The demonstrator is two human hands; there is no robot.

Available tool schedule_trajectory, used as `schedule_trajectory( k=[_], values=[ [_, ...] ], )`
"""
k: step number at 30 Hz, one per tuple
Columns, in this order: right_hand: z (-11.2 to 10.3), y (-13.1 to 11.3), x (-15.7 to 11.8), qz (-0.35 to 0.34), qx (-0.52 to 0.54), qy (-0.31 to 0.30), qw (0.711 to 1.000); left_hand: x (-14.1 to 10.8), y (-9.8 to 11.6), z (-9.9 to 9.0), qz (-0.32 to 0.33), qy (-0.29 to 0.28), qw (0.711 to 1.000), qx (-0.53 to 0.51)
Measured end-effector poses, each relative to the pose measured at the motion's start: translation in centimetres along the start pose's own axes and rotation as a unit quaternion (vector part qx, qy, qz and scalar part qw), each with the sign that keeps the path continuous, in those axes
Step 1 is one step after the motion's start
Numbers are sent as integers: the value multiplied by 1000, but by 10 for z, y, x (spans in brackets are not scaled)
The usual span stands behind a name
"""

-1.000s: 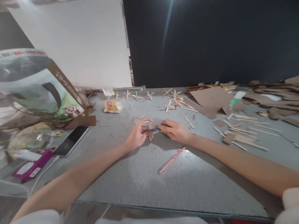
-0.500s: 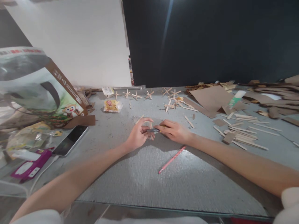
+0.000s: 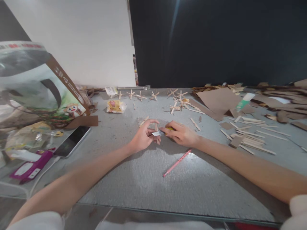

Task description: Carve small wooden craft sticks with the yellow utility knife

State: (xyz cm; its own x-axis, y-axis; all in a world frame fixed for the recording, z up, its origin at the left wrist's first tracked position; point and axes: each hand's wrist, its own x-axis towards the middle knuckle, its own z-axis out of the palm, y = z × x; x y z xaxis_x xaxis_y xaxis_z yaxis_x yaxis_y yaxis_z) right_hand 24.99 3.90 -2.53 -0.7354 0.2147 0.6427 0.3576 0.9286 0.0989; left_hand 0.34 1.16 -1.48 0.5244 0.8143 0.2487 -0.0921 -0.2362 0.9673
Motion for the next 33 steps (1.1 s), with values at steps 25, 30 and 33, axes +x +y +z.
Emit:
schedule_trajectory(
  k=[25, 30, 33],
  values=[
    [-6, -5, -1, 96, -61, 45, 993, 0, 7, 4, -36, 62, 997, -1],
    [-6, -5, -1, 108, -46, 36, 992, 0, 7, 4, -35, 59, 998, 1],
    [-4, -4, -3, 103, -52, 36, 993, 0, 7, 3, -41, 62, 997, 5]
  ],
)
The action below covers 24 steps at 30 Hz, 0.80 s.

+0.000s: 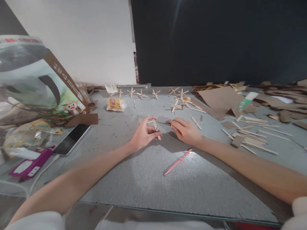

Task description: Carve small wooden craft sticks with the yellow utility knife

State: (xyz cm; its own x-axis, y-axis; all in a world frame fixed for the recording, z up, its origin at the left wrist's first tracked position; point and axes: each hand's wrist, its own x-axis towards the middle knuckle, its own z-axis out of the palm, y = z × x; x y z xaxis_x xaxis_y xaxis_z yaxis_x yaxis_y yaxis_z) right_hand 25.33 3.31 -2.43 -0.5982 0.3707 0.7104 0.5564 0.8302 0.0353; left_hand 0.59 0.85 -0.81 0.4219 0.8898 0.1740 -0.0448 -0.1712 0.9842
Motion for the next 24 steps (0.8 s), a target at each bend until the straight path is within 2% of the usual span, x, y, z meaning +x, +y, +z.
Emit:
schedule_trajectory(
  k=[13, 19, 24],
  values=[
    [2, 1, -1, -51, -30, -3, 998, -3, 2, 0, 10, -2, 1000, -14],
    [2, 0, 1, -70, -16, 16, 997, -3, 3, -1, 25, -9, 1000, -12],
    [1, 1, 3, -76, 0, 3, 997, -4, 6, -2, 25, -16, 1000, 3]
  ],
)
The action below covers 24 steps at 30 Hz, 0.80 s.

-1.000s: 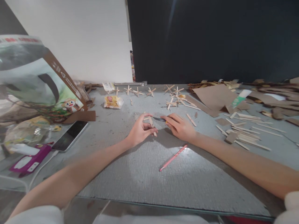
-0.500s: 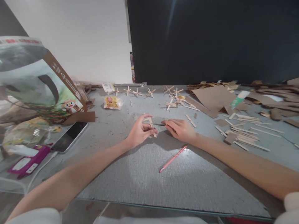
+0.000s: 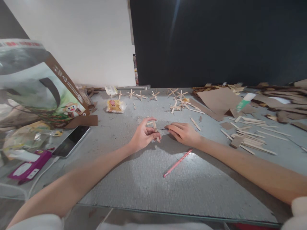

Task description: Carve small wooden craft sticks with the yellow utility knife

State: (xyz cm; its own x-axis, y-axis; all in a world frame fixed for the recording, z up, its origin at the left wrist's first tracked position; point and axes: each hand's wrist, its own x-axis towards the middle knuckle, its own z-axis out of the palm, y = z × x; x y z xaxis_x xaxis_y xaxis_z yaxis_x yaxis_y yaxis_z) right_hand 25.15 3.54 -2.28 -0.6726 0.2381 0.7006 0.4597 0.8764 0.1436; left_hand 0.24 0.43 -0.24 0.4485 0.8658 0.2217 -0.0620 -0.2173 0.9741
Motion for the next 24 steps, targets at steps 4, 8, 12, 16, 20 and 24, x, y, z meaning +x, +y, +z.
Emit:
schedule_trajectory(
  k=[4, 8, 12, 16, 20, 24],
  values=[
    [-1, 0, 0, -4, 1, -13, 1000, 0, -2, 0, -6, -17, 1000, -10],
    [-2, -1, 2, -20, 7, -12, 1000, 1, -5, 0, -18, -39, 999, -14],
    [-2, -1, 2, -15, 27, -7, 1000, 1, -4, 2, -27, -46, 998, -30],
    [0, 2, -1, 11, 44, -2, 999, 1, -2, 5, -24, -25, 997, -64],
    [2, 1, -1, 12, 49, 16, 999, 1, -3, 6, -24, -11, 997, -70],
    [3, 0, 0, -12, 27, 16, 999, 2, -5, 7, -31, -15, 997, -70]
  ],
)
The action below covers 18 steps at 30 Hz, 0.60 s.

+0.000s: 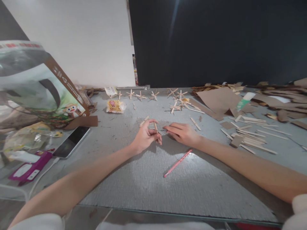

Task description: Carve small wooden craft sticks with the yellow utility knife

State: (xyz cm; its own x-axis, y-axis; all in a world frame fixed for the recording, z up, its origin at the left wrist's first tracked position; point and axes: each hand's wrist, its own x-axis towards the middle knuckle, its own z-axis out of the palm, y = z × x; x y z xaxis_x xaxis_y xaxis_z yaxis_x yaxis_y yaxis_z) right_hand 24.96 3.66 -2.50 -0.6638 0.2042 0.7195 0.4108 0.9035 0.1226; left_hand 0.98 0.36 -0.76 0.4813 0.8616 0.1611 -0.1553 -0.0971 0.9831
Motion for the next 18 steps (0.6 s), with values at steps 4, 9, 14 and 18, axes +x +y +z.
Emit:
schedule_trajectory(
  k=[4, 9, 14, 18],
  values=[
    [-2, 2, -1, -4, -21, -24, 999, -1, -1, -1, -9, 5, 1000, -7],
    [-6, 2, 0, 9, -15, -35, 999, -1, 0, -2, -8, -3, 1000, -2],
    [-7, -3, 6, -13, -22, -37, 999, 0, 0, -1, -20, -44, 999, 0],
    [-7, -4, 7, -19, -27, -24, 999, -1, -1, -2, -18, -38, 999, -13]
  ],
)
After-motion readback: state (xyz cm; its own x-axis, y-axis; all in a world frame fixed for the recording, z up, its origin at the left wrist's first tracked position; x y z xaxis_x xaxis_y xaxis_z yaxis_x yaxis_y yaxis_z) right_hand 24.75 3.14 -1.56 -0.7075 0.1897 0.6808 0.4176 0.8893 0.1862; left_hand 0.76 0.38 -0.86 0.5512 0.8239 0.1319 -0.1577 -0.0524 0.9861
